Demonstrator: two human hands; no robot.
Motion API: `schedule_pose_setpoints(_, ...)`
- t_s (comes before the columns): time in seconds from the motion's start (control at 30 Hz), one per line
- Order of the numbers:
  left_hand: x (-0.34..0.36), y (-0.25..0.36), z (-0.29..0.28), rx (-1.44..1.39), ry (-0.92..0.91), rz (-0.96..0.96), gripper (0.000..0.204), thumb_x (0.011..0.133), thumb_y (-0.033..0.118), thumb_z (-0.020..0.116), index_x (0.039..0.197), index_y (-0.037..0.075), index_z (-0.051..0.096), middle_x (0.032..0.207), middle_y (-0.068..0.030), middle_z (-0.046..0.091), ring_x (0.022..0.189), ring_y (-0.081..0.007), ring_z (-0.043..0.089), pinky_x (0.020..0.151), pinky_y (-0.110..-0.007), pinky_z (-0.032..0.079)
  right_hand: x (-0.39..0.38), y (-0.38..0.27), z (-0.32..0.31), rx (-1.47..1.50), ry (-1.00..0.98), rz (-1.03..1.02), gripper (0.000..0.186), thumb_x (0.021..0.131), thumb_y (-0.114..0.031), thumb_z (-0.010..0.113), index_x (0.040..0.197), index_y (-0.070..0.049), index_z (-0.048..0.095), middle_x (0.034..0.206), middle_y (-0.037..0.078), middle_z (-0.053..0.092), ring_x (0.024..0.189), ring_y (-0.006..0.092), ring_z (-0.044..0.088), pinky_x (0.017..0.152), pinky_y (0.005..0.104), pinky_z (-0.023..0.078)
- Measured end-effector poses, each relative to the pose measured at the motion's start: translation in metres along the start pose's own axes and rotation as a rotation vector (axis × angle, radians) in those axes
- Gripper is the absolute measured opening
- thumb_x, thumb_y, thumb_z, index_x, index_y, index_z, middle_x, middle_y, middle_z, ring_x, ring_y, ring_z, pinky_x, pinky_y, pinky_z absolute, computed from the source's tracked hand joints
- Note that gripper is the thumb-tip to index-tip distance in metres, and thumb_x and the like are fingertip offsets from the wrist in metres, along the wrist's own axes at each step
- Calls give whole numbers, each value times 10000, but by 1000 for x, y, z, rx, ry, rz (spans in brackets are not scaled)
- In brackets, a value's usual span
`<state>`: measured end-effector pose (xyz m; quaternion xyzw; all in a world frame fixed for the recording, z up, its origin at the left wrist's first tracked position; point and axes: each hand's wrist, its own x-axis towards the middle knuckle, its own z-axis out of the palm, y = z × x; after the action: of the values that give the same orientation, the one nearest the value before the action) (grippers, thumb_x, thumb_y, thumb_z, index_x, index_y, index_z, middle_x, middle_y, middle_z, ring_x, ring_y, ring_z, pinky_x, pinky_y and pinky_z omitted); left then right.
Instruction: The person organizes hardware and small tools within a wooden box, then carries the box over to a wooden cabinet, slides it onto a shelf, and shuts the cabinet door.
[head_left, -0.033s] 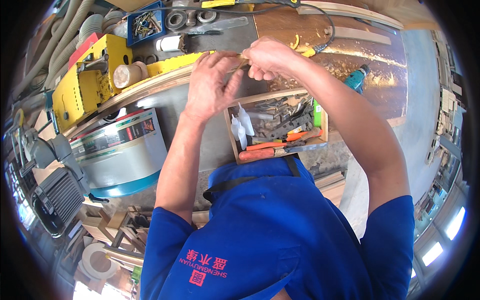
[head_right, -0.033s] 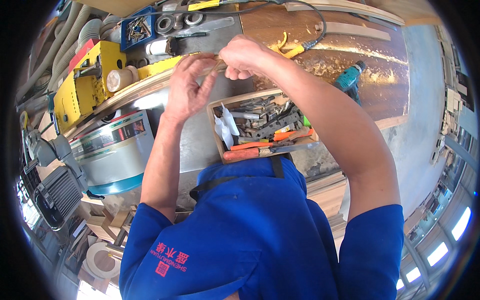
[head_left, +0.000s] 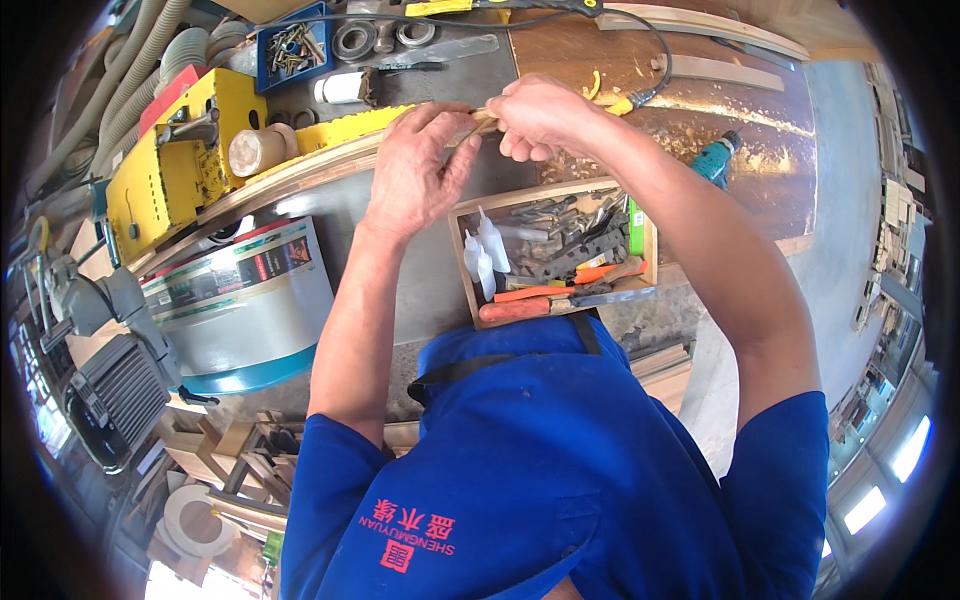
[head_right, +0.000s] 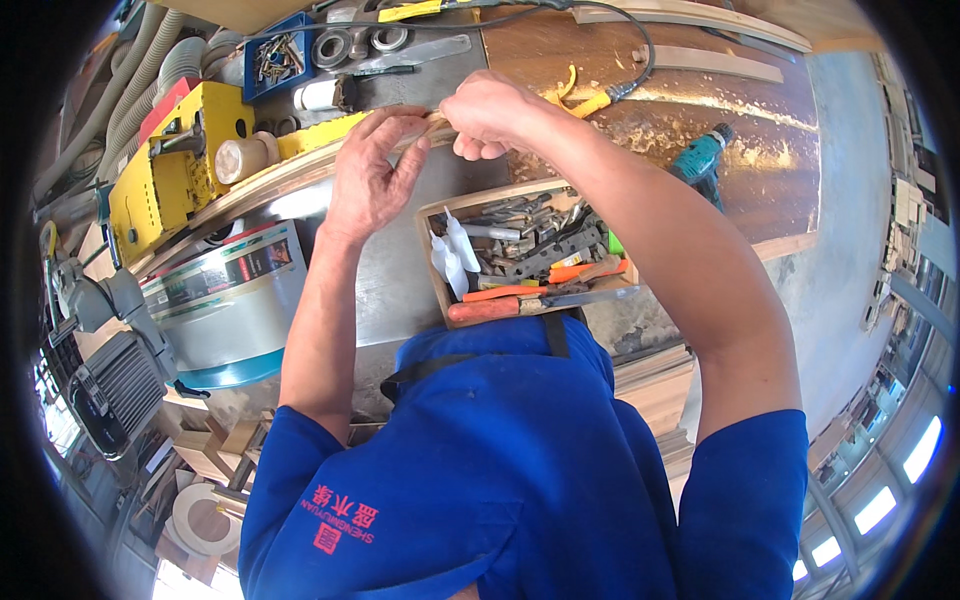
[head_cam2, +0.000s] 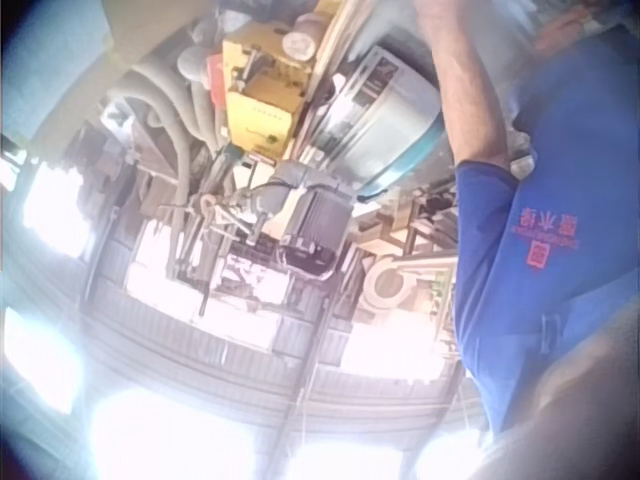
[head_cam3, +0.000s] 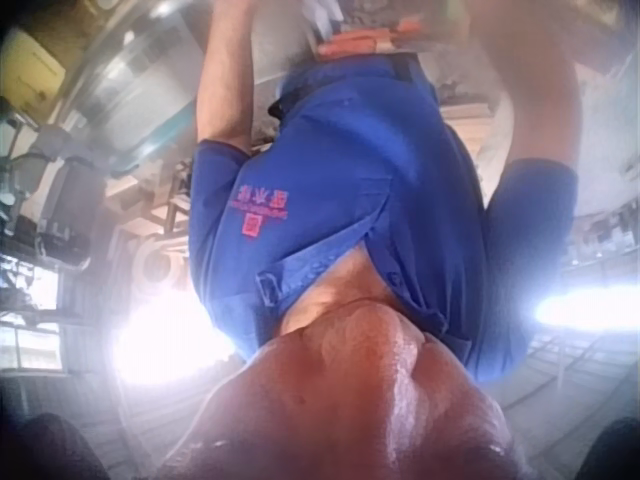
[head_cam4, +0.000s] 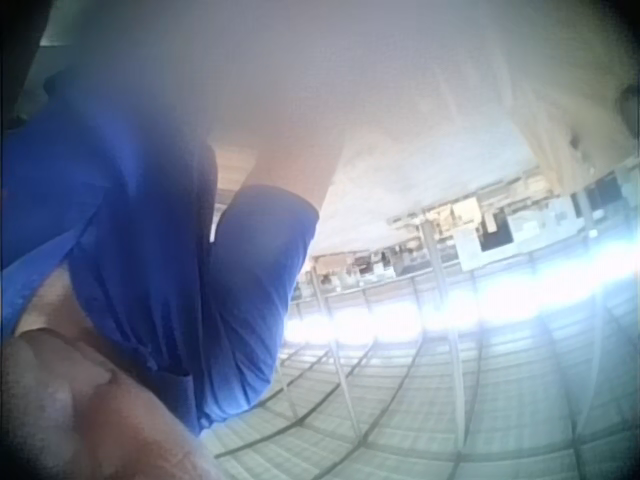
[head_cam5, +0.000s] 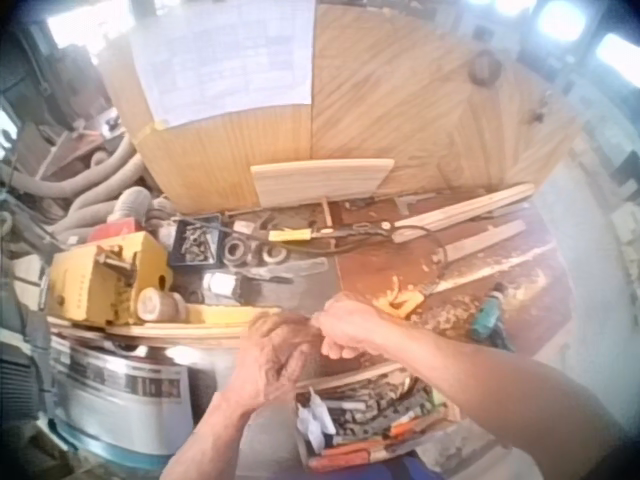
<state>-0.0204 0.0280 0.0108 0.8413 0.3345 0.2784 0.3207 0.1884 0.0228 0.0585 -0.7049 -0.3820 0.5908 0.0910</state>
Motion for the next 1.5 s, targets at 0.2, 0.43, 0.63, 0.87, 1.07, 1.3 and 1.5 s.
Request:
schedule_pose_setpoints(0.2, 13, -2, -16, -6, -133, 13, 171, 1014, 93, 685, 1158, 25, 748, 1184, -135, 756, 995, -318, 738, 877, -397, 593, 5, -3, -18, -268, 38, -77, 370, 1090, -329, 514, 1014, 1, 664, 841, 78, 723, 658, 150, 668, 561, 317, 527)
schedule_pose_setpoints(0.43, 38, -17, -29, -152, -365, -272, 199, 1058, 160, 691, 1174, 9, 750, 1004, -72, 773, 888, -142, 697, 835, -318, 565, 8, 2, -31, -362, 156, -444, 260, 997, -194, 588, 1071, -8, 755, 876, 148, 767, 833, 271, 731, 799, 435, 567)
schedule_pose_setpoints(0.63, 71, -46, -23, -420, -470, -404, 242, 1066, 255, 708, 1079, 20, 764, 888, -35, 750, 792, -134, 637, 784, -316, 545, 4, -17, -26, -357, 72, -403, 294, 971, -168, 596, 1163, -19, 762, 1009, 166, 787, 929, 273, 749, 848, 418, 571)
schedule_pose_setpoints(0.87, 100, -72, -15, -467, -592, -523, 364, 972, 382, 819, 1030, 25, 785, 954, -56, 789, 870, -169, 738, 826, -358, 571, 31, -19, -26, -304, 167, -447, 268, 975, -231, 636, 1093, -10, 730, 926, 90, 769, 757, 173, 693, 667, 368, 547)
schedule_pose_setpoints(1.07, 99, -51, -5, -67, -457, -539, 544, 872, 524, 873, 907, -6, 754, 814, -116, 733, 755, -218, 668, 748, -389, 556, 62, -14, -26, -309, 212, -423, 256, 1009, -279, 661, 1017, -34, 735, 838, 41, 730, 700, 120, 659, 583, 307, 526)
schedule_pose_setpoints(1.3, 57, -5, -1, -124, -300, -368, 246, 932, 198, 806, 1040, -14, 744, 942, -139, 752, 847, -256, 735, 807, -389, 591, 59, 10, -30, -114, 149, -248, 220, 1026, -276, 670, 967, -72, 725, 757, 1, 669, 674, 88, 627, 558, 290, 501)
schedule_pose_setpoints(1.5, 38, -3, 4, -98, -246, -176, 188, 895, 33, 790, 1079, 2, 760, 1078, -134, 717, 927, -258, 766, 855, -353, 625, 31, 65, -19, -252, 399, -297, 354, 1064, -345, 632, 934, -19, 675, 825, 113, 708, 764, 224, 669, 714, 396, 533)
